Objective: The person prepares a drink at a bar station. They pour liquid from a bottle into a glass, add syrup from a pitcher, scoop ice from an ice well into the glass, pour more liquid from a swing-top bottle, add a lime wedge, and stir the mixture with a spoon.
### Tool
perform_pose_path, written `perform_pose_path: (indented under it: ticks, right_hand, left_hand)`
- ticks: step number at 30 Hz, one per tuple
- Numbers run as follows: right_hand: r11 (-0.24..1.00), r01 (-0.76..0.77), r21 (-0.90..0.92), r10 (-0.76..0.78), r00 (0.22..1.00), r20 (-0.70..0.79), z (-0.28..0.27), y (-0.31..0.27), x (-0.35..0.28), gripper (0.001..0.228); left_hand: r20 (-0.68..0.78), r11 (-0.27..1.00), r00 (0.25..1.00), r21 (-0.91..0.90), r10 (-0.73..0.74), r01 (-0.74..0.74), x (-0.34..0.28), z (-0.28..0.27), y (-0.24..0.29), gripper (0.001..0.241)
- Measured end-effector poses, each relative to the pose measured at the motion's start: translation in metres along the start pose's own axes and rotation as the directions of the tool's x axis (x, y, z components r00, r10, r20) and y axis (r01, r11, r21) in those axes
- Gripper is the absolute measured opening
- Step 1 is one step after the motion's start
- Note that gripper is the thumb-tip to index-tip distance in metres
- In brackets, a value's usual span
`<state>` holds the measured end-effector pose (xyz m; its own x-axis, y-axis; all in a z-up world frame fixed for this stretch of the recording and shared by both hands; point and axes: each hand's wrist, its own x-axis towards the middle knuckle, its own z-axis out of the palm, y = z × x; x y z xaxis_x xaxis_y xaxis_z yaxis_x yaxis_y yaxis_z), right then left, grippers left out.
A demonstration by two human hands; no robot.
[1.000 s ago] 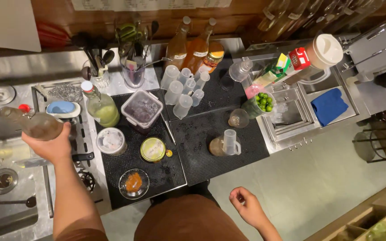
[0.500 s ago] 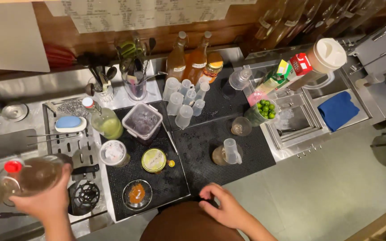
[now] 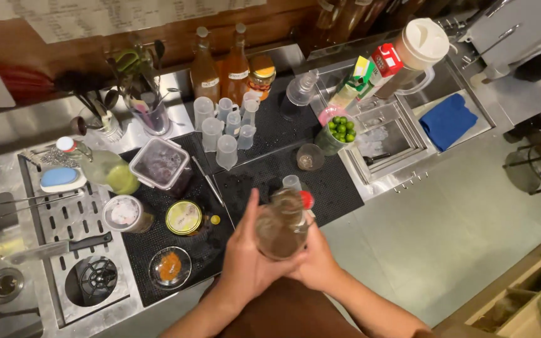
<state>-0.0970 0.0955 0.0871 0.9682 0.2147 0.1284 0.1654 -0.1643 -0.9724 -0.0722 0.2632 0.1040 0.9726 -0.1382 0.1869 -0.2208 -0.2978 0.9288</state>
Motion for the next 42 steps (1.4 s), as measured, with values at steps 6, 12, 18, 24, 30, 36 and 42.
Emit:
perform_pose_path:
  ticks: [6, 12, 18, 24, 30, 36, 42]
  right_hand:
    - [0.979, -0.203, -0.013, 0.191, 0.939, -0.287, -0.045, 0.061, -0.048, 0.069]
    - [0.992, -0.1, -0.083, 0.05, 0.882, -0.468, -0.114, 0.048, -0.068, 0.087]
    - [0.985, -0.079, -0.151, 0.03, 0.952, -0.303, -0.124, 0.06, -0.061, 0.085]
    - [0.991, -0.103, -0.091, 0.059, 0.916, -0.398, -0.165, 0.081, -0.049, 0.087]
    - [0.95, -0.164, -0.265, 0.039, 0.906, -0.421, -0.162, 0.067, -0.03, 0.086]
    - [0.756, -0.16, -0.635, -0.224, 0.849, -0.479, -0.189, 0.054, -0.022, 0.086]
    - [0.476, -0.007, -0.879, -0.406, 0.885, -0.227, -0.232, 0.038, -0.016, 0.083]
  left_hand:
    - [0.302, 0.989, 0.948, -0.136, 0.099, -0.06, 0.02, 0.05, -0.001, 0.136]
    - [0.071, 0.978, 0.985, 0.124, 0.158, -0.166, 0.058, 0.072, -0.068, 0.093]
    - [0.186, 0.987, 0.97, 0.06, -0.155, 0.146, 0.083, 0.103, -0.118, 0.076]
    - [0.192, 0.974, 0.978, 0.192, 0.084, -0.122, 0.1, 0.088, -0.121, 0.056]
    - [0.301, 0.974, 0.934, 0.172, -0.192, 0.145, 0.068, 0.052, -0.096, 0.05]
    - [0.296, 0.994, 0.954, 0.112, -0.042, 0.009, 0.024, 0.062, -0.119, 0.058]
    - [0.048, 0.972, 0.989, -0.183, -0.14, 0.147, 0.009, 0.083, -0.103, 0.051]
